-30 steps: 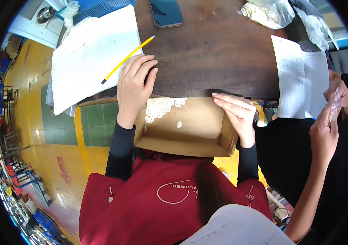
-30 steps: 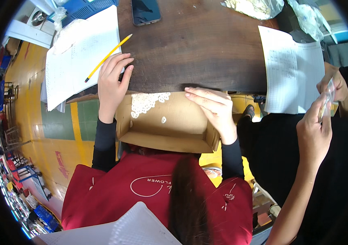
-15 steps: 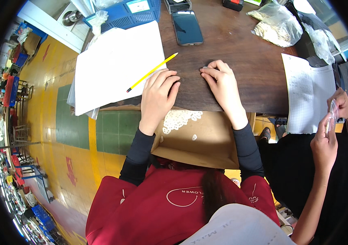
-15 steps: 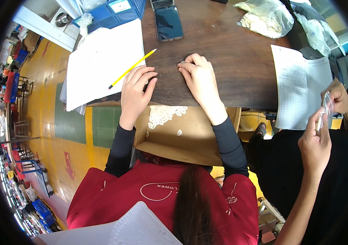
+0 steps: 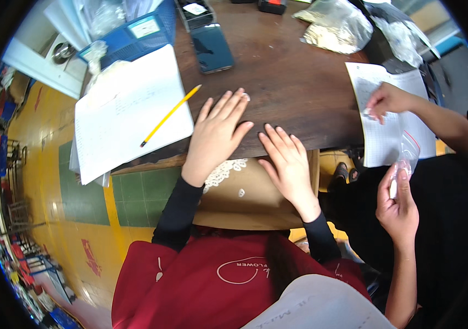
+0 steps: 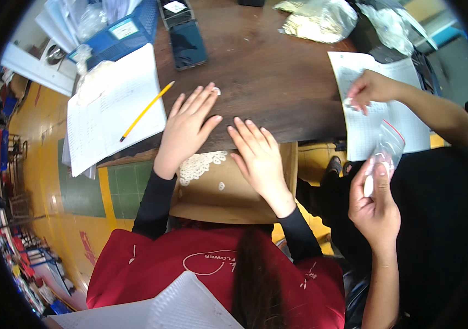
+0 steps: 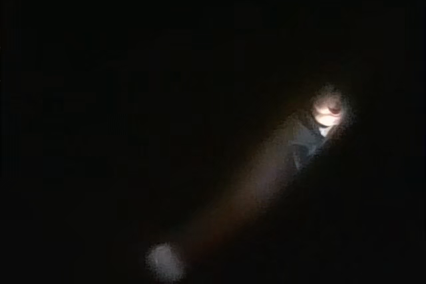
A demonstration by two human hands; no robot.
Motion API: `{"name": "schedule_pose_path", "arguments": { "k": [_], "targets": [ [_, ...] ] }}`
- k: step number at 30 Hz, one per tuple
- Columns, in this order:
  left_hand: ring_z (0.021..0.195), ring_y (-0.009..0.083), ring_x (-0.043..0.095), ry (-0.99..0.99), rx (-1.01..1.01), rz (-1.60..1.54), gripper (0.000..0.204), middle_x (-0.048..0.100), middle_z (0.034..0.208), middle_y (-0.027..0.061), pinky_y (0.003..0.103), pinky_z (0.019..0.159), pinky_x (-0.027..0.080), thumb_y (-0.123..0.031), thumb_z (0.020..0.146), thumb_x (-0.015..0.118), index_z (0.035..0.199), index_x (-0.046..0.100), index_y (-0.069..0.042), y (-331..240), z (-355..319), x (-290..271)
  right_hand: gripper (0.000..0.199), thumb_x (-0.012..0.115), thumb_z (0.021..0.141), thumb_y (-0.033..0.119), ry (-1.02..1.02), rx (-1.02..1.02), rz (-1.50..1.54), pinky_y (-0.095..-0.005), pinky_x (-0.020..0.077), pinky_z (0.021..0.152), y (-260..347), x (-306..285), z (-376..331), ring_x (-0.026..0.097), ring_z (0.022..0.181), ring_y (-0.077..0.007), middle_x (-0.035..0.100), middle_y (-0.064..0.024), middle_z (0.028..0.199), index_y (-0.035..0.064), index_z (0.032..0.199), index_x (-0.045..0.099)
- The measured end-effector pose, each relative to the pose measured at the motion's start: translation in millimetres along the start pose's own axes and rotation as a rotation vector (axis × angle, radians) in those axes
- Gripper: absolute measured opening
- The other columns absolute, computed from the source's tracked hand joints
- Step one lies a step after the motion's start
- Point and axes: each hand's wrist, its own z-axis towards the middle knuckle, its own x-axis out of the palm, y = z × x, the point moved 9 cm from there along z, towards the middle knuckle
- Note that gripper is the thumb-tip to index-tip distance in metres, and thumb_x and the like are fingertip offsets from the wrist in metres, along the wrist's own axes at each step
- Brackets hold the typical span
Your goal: The person sorts small white decorative pieces from a plastic bag onto a table, then transfers them into a cardboard box. They handle the pieces by hand, arranging them in the box and occasionally adjusting the bag and box position.
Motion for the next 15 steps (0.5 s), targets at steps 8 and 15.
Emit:
{"name": "schedule_pose_path", "arguments": {
  "k": [8, 15],
  "targets": [
    [0.144, 0.0304, 0.045, 0.009, 0.003, 0.059, 0.055, 0.050, 0.156, 0.0067, 0.049, 0.120, 0.033, -0.042, 0.102, 0.057, 0.149, 0.054, -0.013, -1, -5, 1, 0.050, 0.073, 0.090, 0.020, -0.042, 0.021, 0.137, -0.0461, 0.0363, 0.116, -3, -9, 1, 0.050, 0.140, -0.0312, 0.055, -0.0126, 0.149, 0.0080, 0.138, 0.062],
    [0.145, 0.0316, 0.043, 0.034, -0.019, 0.031, 0.059, 0.044, 0.159, 0.0100, 0.049, 0.120, 0.032, -0.043, 0.102, 0.057, 0.152, 0.048, -0.013, 0, -3, 0, 0.059, 0.062, 0.101, 0.034, -0.262, 0.224, 0.084, -0.0502, 0.0335, 0.119, -96, -48, 44, 0.041, 0.145, -0.0438, 0.043, -0.0262, 0.156, 0.0040, 0.150, 0.048]
  ]
}}
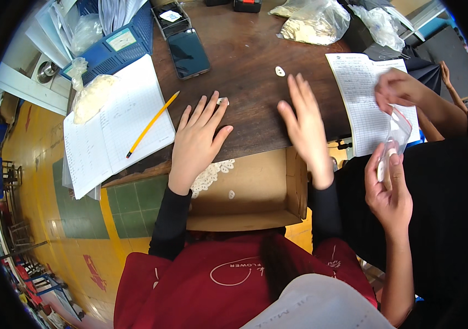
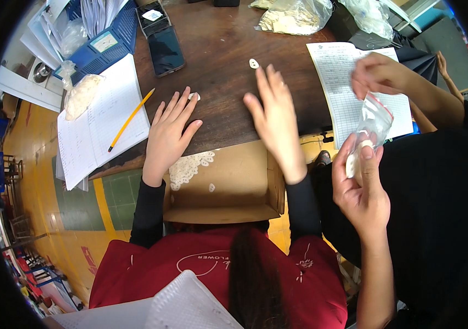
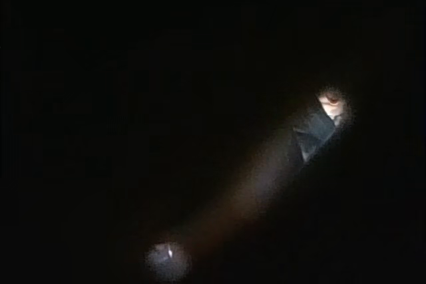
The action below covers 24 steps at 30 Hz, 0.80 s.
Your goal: The person sorts small white decorative pieces from a plastic bag onto a table, then transfers them into a cardboard box. They handle the pieces by hand, arranging them in the box and occasionally adjusting the bag and box position.
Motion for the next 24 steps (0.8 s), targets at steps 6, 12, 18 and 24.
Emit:
{"name": "schedule_pose_path", "arguments": {
  "k": [6, 12, 18, 24],
  "targets": [
    [0.153, 0.0338, 0.031, 0.002, -0.055, -0.036, 0.084, 0.027, 0.166, 0.0211, 0.048, 0.123, 0.028, -0.046, 0.100, 0.059, 0.159, 0.025, 0.002, 8, 5, 3, 0.079, 0.041, 0.105, 0.057, 0.254, -0.088, -0.233, -0.0467, 0.0274, 0.122, 19, 89, 58, 0.035, 0.149, -0.0408, 0.037, -0.0293, 0.159, -0.0066, 0.151, 0.041],
    [0.153, 0.0325, 0.031, -0.018, -0.082, -0.008, 0.089, 0.028, 0.166, 0.0215, 0.048, 0.123, 0.028, -0.047, 0.098, 0.061, 0.158, 0.024, 0.007, 10, 4, 5, 0.068, 0.034, 0.110, 0.046, 0.277, -0.177, 0.351, -0.0420, 0.0253, 0.124, 72, 101, 36, 0.034, 0.151, -0.0358, 0.036, -0.0263, 0.161, -0.0065, 0.153, 0.037],
    [0.153, 0.0325, 0.031, 0.008, -0.109, 0.044, 0.084, 0.030, 0.165, 0.0209, 0.048, 0.124, 0.024, -0.052, 0.100, 0.057, 0.157, 0.031, 0.004, 12, 3, 9, 0.059, 0.049, 0.108, 0.037, 0.002, 0.211, 0.406, -0.0426, 0.0295, 0.122, 0, 23, 18, 0.034, 0.151, -0.0367, 0.044, -0.0227, 0.157, 0.0002, 0.153, 0.043],
    [0.150, 0.0342, 0.036, 0.007, -0.099, 0.093, 0.078, 0.038, 0.161, 0.0214, 0.049, 0.123, 0.027, -0.056, 0.101, 0.053, 0.150, 0.045, 0.005, 13, 4, 11, 0.046, 0.065, 0.097, 0.032, -0.035, -0.035, -0.296, -0.0471, 0.0399, 0.115, 12, 14, -26, 0.054, 0.136, -0.0338, 0.058, -0.0152, 0.147, 0.0090, 0.137, 0.064]
  ]
}}
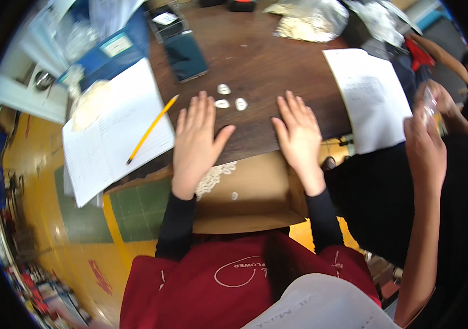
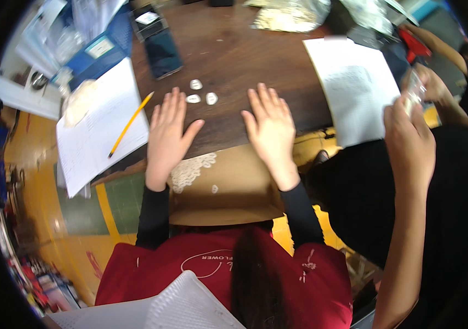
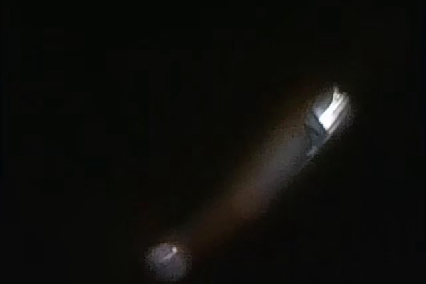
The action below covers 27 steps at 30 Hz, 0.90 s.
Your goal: The person sorts small white decorative pieces from a plastic bag onto a table, then transfers them into a cardboard box. They handle the pieces by hand, arranging them in the box and occasionally adjusting the bag and box position.
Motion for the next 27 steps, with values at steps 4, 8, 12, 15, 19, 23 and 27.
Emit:
{"name": "schedule_pose_path", "arguments": {
  "k": [4, 8, 12, 15, 19, 23, 27],
  "targets": [
    [0.151, 0.0340, 0.034, 0.022, -0.002, 0.010, 0.075, 0.038, 0.162, 0.0200, 0.049, 0.124, 0.025, -0.052, 0.101, 0.054, 0.151, 0.044, 0.003, 0.5, 2.2, 2.5, 0.042, 0.067, 0.094, 0.031, -0.101, 0.053, 0.067, -0.0457, 0.0438, 0.112, -5.1, -2.3, -0.9, 0.059, 0.130, -0.0335, 0.063, -0.0141, 0.141, 0.0080, 0.129, 0.069],
    [0.153, 0.0316, 0.030, 0.053, -0.017, 0.027, 0.071, 0.034, 0.165, 0.0140, 0.048, 0.125, 0.023, -0.048, 0.103, 0.053, 0.155, 0.041, -0.002, 2.1, 1.7, 5.2, 0.041, 0.068, 0.093, 0.030, -0.123, 0.065, 0.103, -0.0460, 0.0443, 0.112, -7.1, -6.3, 0.2, 0.059, 0.130, -0.0338, 0.063, -0.0147, 0.140, 0.0068, 0.126, 0.070],
    [0.153, 0.0313, 0.030, 0.049, -0.009, 0.031, 0.070, 0.034, 0.165, 0.0131, 0.047, 0.124, 0.024, -0.048, 0.104, 0.052, 0.155, 0.041, -0.002, 2.6, 1.6, 5.7, 0.040, 0.067, 0.094, 0.031, -0.110, 0.063, 0.123, -0.0467, 0.0435, 0.113, -8.1, -5.1, -1.3, 0.058, 0.132, -0.0343, 0.063, -0.0153, 0.140, 0.0064, 0.126, 0.070],
    [0.153, 0.0313, 0.030, 0.053, -0.009, 0.035, 0.070, 0.034, 0.165, 0.0130, 0.047, 0.124, 0.024, -0.048, 0.104, 0.052, 0.155, 0.041, -0.002, 3.4, 1.8, 6.6, 0.041, 0.067, 0.094, 0.031, -0.110, 0.062, 0.123, -0.0465, 0.0432, 0.113, -8.6, -4.2, -1.7, 0.057, 0.132, -0.0342, 0.063, -0.0153, 0.140, 0.0056, 0.127, 0.070],
    [0.153, 0.0317, 0.030, 0.052, -0.010, 0.045, 0.070, 0.034, 0.165, 0.0132, 0.047, 0.124, 0.024, -0.048, 0.104, 0.052, 0.155, 0.041, -0.002, 3.2, 2.7, 6.5, 0.041, 0.067, 0.094, 0.030, -0.109, 0.061, 0.119, -0.0460, 0.0434, 0.113, -8.3, -5.8, -1.1, 0.058, 0.132, -0.0337, 0.063, -0.0155, 0.140, 0.0051, 0.127, 0.069],
    [0.153, 0.0321, 0.031, 0.051, -0.008, 0.033, 0.069, 0.035, 0.165, 0.0137, 0.048, 0.124, 0.024, -0.048, 0.104, 0.052, 0.154, 0.042, -0.002, 1.7, 3.0, 5.0, 0.042, 0.068, 0.094, 0.030, -0.107, 0.061, 0.122, -0.0457, 0.0433, 0.113, -8.3, -7.1, -0.5, 0.057, 0.132, -0.0332, 0.063, -0.0154, 0.140, 0.0051, 0.127, 0.069],
    [0.152, 0.0327, 0.031, 0.042, -0.002, 0.018, 0.069, 0.035, 0.164, 0.0150, 0.048, 0.124, 0.024, -0.047, 0.103, 0.053, 0.154, 0.043, -0.001, -0.1, 3.7, 2.9, 0.042, 0.068, 0.093, 0.030, -0.107, 0.057, 0.119, -0.0456, 0.0431, 0.113, -8.6, -5.5, 0.0, 0.057, 0.133, -0.0331, 0.062, -0.0153, 0.141, 0.0053, 0.128, 0.069]
  ]
}}
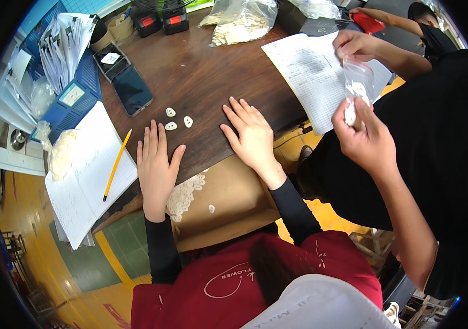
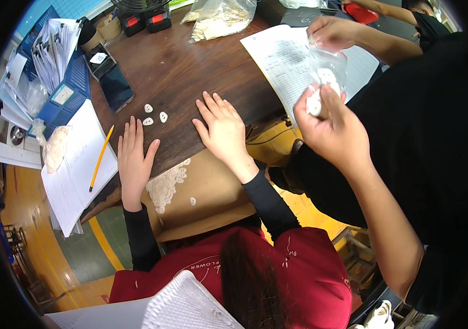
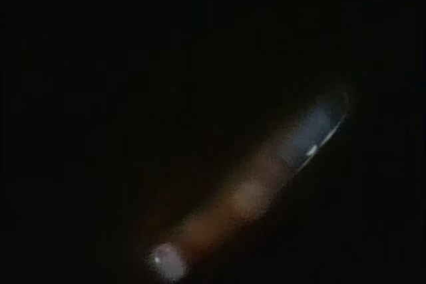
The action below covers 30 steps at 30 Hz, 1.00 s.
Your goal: The person sorts small white decorative pieces from a plastic bag onto a table, then transfers them into a cardboard box. They handle the pieces by hand, arranging them in the box and occasionally adjusting the bag and box position.
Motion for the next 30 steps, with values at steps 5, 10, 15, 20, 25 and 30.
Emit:
{"name": "schedule_pose_path", "arguments": {
  "k": [5, 10, 15, 20, 25, 30],
  "targets": [
    [0.152, 0.0338, 0.032, -0.015, -0.010, -0.034, 0.070, 0.036, 0.163, 0.0169, 0.048, 0.124, 0.024, -0.048, 0.103, 0.054, 0.153, 0.043, 0.000, 0, 0, -3, 0.042, 0.068, 0.094, 0.029, 0.004, -0.017, -0.018, -0.0456, 0.0437, 0.112, 2, -1, 0, 0.058, 0.131, -0.0342, 0.062, -0.0155, 0.140, 0.0054, 0.129, 0.068],
    [0.152, 0.0339, 0.032, 0.001, -0.019, -0.028, 0.072, 0.036, 0.163, 0.0178, 0.049, 0.124, 0.024, -0.049, 0.102, 0.054, 0.153, 0.042, 0.001, 1, 1, -1, 0.042, 0.068, 0.093, 0.028, 0.013, -0.020, -0.022, -0.0453, 0.0442, 0.112, 2, 1, 4, 0.058, 0.131, -0.0333, 0.062, -0.0145, 0.141, 0.0057, 0.129, 0.068],
    [0.149, 0.0341, 0.038, -0.049, 0.003, -0.030, 0.072, 0.040, 0.160, 0.0194, 0.049, 0.122, 0.027, -0.051, 0.101, 0.056, 0.149, 0.047, 0.002, -2, 0, -5, 0.040, 0.069, 0.093, 0.026, 0.029, -0.010, -0.019, -0.0436, 0.0441, 0.112, 2, 0, 1, 0.058, 0.132, -0.0332, 0.062, -0.0141, 0.141, 0.0062, 0.128, 0.069],
    [0.151, 0.0323, 0.034, -0.025, -0.009, -0.050, 0.074, 0.038, 0.162, 0.0182, 0.047, 0.124, 0.025, -0.051, 0.101, 0.056, 0.151, 0.045, 0.002, 0, 1, -3, 0.050, 0.058, 0.103, 0.033, 0.016, 0.194, 0.264, -0.0440, 0.0353, 0.119, -51, -1, 38, 0.044, 0.144, -0.0353, 0.051, -0.0215, 0.151, 0.0038, 0.143, 0.056],
    [0.150, 0.0337, 0.036, -0.028, -0.033, -0.116, 0.089, 0.037, 0.161, 0.0230, 0.048, 0.123, 0.026, -0.053, 0.098, 0.059, 0.157, 0.027, 0.006, 3, 1, -4, 0.067, 0.033, 0.109, 0.047, 0.391, 0.142, 0.039, -0.0430, 0.0255, 0.124, -62, 72, 100, 0.032, 0.152, -0.0356, 0.038, -0.0250, 0.160, -0.0004, 0.156, 0.037],
    [0.151, 0.0333, 0.034, -0.082, -0.037, -0.171, 0.099, 0.034, 0.162, 0.0237, 0.048, 0.123, 0.026, -0.050, 0.096, 0.065, 0.161, 0.015, 0.005, 4, 1, -5, 0.069, 0.036, 0.109, 0.050, 0.504, -0.288, 0.232, -0.0413, 0.0244, 0.125, 42, 100, 70, 0.034, 0.151, -0.0323, 0.038, -0.0218, 0.161, -0.0017, 0.155, 0.038]
  ]
}}
